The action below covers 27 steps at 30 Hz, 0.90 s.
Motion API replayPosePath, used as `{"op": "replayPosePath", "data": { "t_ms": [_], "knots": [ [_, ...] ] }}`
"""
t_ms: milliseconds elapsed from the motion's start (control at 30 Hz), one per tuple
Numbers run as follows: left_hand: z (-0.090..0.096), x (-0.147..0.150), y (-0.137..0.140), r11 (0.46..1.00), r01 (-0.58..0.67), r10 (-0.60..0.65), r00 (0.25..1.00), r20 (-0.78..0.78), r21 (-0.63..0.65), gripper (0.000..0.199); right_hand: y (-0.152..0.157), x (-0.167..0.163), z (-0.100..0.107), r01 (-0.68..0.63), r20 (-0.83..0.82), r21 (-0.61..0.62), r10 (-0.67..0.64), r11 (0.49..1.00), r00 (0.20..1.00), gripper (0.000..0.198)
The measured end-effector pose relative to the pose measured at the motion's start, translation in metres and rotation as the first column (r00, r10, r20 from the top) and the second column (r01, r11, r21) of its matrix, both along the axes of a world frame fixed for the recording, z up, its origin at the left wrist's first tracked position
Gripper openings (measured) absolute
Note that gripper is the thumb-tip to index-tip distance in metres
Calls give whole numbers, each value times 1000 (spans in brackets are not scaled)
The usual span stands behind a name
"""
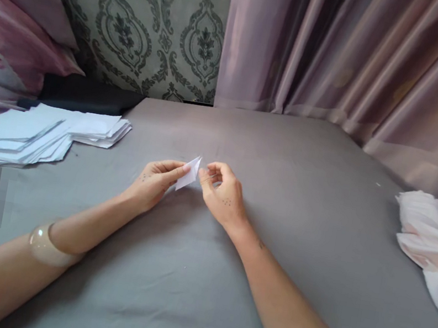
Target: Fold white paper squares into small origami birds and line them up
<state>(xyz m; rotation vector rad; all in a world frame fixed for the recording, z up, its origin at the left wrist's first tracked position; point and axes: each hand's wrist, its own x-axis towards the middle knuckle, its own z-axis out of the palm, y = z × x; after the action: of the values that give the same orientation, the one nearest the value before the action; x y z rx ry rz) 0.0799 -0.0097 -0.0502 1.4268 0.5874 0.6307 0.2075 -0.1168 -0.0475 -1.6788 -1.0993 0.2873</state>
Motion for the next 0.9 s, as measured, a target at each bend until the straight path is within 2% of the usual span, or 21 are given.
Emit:
{"op": "replayPosePath", "data": {
  "t_ms": [33, 100, 200, 267, 333, 433, 533, 633, 733, 900],
  "knots": [
    [0, 1, -1, 993, 1, 3, 999, 32, -117, 27, 2, -1, -2, -19, -111, -10, 18, 1000, 994, 28],
    [0, 3, -3, 971, 11, 5, 998, 64, -240, 25, 5, -4, -6, -64, -266, -13, 58, 998, 962, 29],
    [-3, 3, -2, 965, 51, -42, 998, 39, -258, 22, 6, -4, -10, -91, -369, -25, 75, 996, 926, 25],
    [-5, 2, -1, 984, 32, -39, 999, -36, -173, 25, 6, -1, -11, -78, -361, -63, 50, 995, 931, 25],
    [-6, 1, 1, 1000, 2, -6, 992, -124, -31, 31, 4, 4, -12, -68, -303, -111, 31, 991, 953, 24],
    [-8, -2, 2, 976, 53, -7, 977, -213, 212, 23, 3, 9, -13, -80, -166, -194, 48, 978, 985, 15],
    [-8, -3, 1, 889, 117, 26, 952, -304, 442, 14, 2, 8, -11, -47, -20, -263, 43, 964, 999, 7],
    [-6, -5, -1, 778, 171, 87, 923, -374, 604, 21, 1, 4, -9, -7, 85, -309, 34, 951, 996, 9],
    [-5, -6, -4, 695, 248, 60, 916, -398, 675, 30, 2, 0, -9, 11, 159, -333, 44, 943, 986, 11],
    [-7, -8, -4, 608, 316, 31, 907, -419, 729, 29, 0, 1, -11, 48, 331, -360, 80, 932, 940, 17]
  ]
}}
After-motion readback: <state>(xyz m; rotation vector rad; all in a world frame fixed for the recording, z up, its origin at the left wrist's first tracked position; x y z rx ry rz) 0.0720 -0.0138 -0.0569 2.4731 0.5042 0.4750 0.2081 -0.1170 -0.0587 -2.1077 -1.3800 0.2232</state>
